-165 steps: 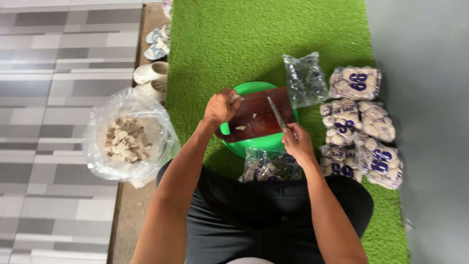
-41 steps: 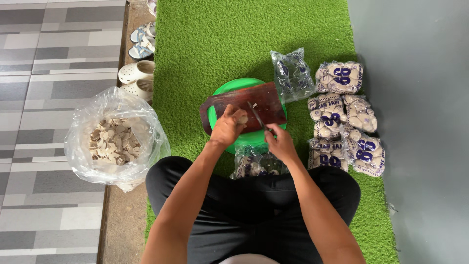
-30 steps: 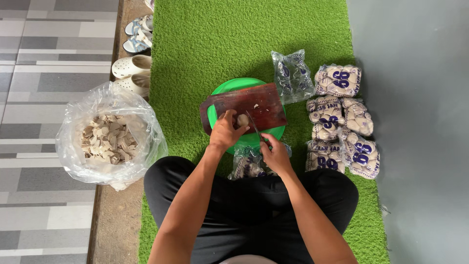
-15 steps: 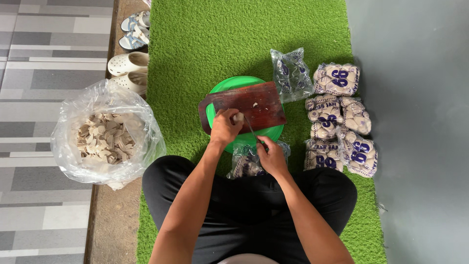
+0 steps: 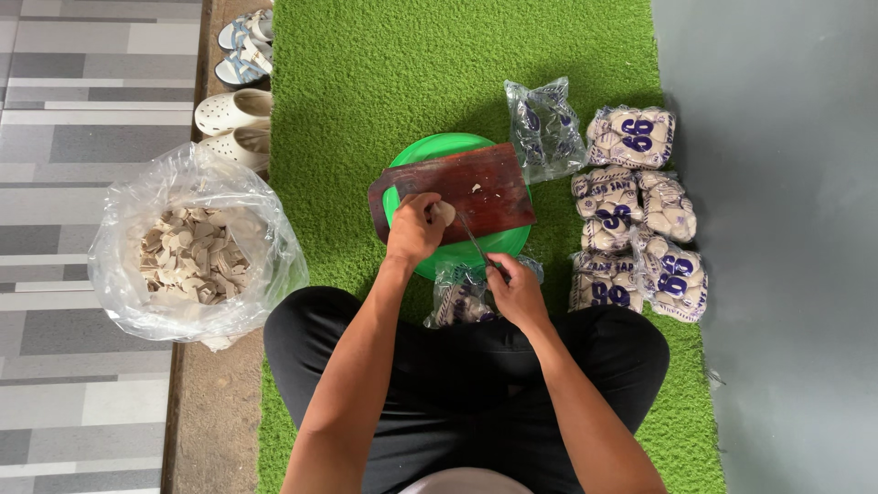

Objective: The person sits on a green mat and slices white food items on a wooden cutting board using a knife. Sliced pieces are placed into a clear plastic bag. Several packaged items are visible nearby.

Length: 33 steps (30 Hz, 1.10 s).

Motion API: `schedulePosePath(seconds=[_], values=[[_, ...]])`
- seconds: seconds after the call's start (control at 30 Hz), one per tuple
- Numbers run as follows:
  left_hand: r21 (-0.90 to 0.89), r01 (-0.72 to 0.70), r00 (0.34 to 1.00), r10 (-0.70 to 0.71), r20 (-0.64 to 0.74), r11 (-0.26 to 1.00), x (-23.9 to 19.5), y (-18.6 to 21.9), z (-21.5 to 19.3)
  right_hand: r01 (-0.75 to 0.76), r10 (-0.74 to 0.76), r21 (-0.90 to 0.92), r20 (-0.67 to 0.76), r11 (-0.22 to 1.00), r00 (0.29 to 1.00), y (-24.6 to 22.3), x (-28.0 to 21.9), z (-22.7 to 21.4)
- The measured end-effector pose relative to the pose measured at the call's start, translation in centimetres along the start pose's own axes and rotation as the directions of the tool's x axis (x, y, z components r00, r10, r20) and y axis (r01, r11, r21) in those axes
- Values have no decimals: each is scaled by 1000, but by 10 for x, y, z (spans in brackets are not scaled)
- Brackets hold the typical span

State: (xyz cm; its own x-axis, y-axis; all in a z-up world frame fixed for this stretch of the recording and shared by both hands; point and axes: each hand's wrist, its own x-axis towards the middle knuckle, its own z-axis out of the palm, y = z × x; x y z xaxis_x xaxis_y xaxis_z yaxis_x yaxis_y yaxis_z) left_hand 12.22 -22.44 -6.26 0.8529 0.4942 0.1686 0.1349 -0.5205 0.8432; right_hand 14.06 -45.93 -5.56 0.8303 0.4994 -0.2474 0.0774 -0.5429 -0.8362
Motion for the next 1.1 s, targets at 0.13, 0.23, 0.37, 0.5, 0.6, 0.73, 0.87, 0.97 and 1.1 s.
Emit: schedulePosePath(seconds=[0.13, 0.23, 0.37, 0.5, 0.6, 0.73, 0.87, 0.97, 1.1], values=[[8, -14, 1000, 14, 23, 1000, 0, 6, -3, 0, 0, 6, -29, 1000, 1000, 0, 0, -1], [67, -3, 1000, 3, 3, 998, 1, 7, -5, 30, -30, -18, -41, 999, 999, -2, 0, 1], [21, 175, 981, -176, 77, 984, 2, 4, -3, 82, -86, -48, -77, 995, 993, -6, -2, 6], [-87, 182, 983, -179, 48, 979, 2, 4, 3, 54, -54, -3, -87, 999, 995, -9, -8, 10], [-77, 223, 974, -219, 65, 972, 1, 6, 6, 81, -78, 24, -112, 996, 991, -9, -14, 11], [-19, 188, 982, -188, 36, 982, 2, 11, 7, 74, -62, 78, -140, 994, 988, -8, -18, 13], [6, 232, 971, -232, 65, 973, 3, 16, 5, 59, -49, 90, -115, 994, 992, -7, -16, 13], [-6, 235, 970, -234, 63, 972, 3, 21, 2, 30, -22, 107, -79, 994, 997, -6, -15, 13], [-69, 175, 983, -171, 60, 982, 2, 28, -3, 37, -21, 136, -116, 990, 993, -6, -8, 14]])
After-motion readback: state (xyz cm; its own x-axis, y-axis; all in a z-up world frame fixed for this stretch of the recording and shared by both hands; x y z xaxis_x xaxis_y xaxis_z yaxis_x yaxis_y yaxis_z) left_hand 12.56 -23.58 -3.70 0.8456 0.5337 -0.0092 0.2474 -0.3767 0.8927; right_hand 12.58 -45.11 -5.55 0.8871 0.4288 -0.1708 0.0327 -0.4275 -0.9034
